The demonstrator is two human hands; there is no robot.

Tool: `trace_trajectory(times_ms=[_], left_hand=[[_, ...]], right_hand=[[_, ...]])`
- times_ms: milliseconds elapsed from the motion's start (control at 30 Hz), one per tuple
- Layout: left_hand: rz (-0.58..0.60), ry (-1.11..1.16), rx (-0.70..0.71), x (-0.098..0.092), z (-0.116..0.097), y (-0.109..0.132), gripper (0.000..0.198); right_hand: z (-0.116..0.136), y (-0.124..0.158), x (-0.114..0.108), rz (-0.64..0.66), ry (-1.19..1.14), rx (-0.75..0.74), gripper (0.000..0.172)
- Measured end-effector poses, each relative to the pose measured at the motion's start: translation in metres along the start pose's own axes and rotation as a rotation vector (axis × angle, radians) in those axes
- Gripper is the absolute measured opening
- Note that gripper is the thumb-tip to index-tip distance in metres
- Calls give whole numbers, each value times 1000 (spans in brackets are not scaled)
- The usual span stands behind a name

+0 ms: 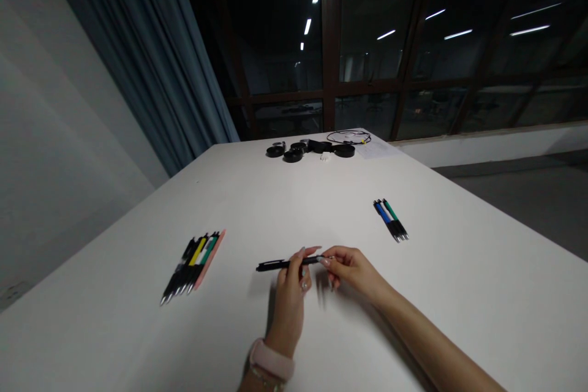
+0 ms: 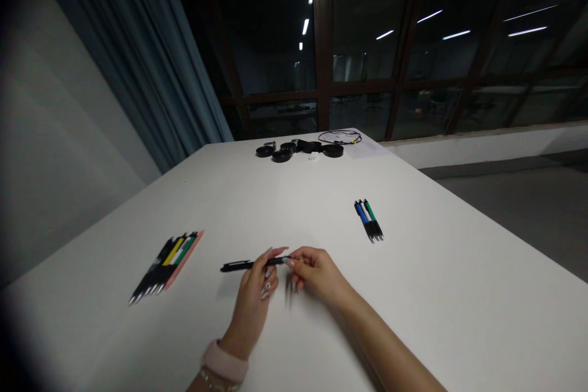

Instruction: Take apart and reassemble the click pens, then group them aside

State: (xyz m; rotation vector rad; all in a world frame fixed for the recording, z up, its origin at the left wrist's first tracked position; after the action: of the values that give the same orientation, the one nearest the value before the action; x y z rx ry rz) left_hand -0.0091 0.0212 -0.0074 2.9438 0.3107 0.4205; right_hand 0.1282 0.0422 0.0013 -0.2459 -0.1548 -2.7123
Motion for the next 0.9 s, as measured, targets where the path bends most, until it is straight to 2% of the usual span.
trace_trajectory(times_ms=[200,367,500,667,900], left_hand=[[30,38,-65,0,5,-6,45],[61,220,-73,2,0,-1,34],[21,328,-69,-1,-7,-2,32],[-53,339,-54,-6,-10,-4,30],[-52,373,-66,-8,-7,-5,32]], right_hand=[[1,-1,-1,-29,9,-12,52],[-2,-1,0,-27,-13,-8,55],[-2,-1,-6,-103,-43,-45,55],[1,-1,-13,-174,5,-85,51],[7,1,-14,-261,-12,-113,56]])
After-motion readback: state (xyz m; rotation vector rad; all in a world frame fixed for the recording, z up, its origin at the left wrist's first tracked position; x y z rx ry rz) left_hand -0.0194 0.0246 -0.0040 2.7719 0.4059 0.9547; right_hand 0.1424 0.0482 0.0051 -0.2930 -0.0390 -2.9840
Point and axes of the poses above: each hand's wrist, its own y-axis away from the middle knuckle, its own x-axis out of the palm, z = x × y, the point moved 2 cm from there along -y, towards the middle knuckle, and after that the axes turned 2 degrees about -y, right-handed, at the moved point
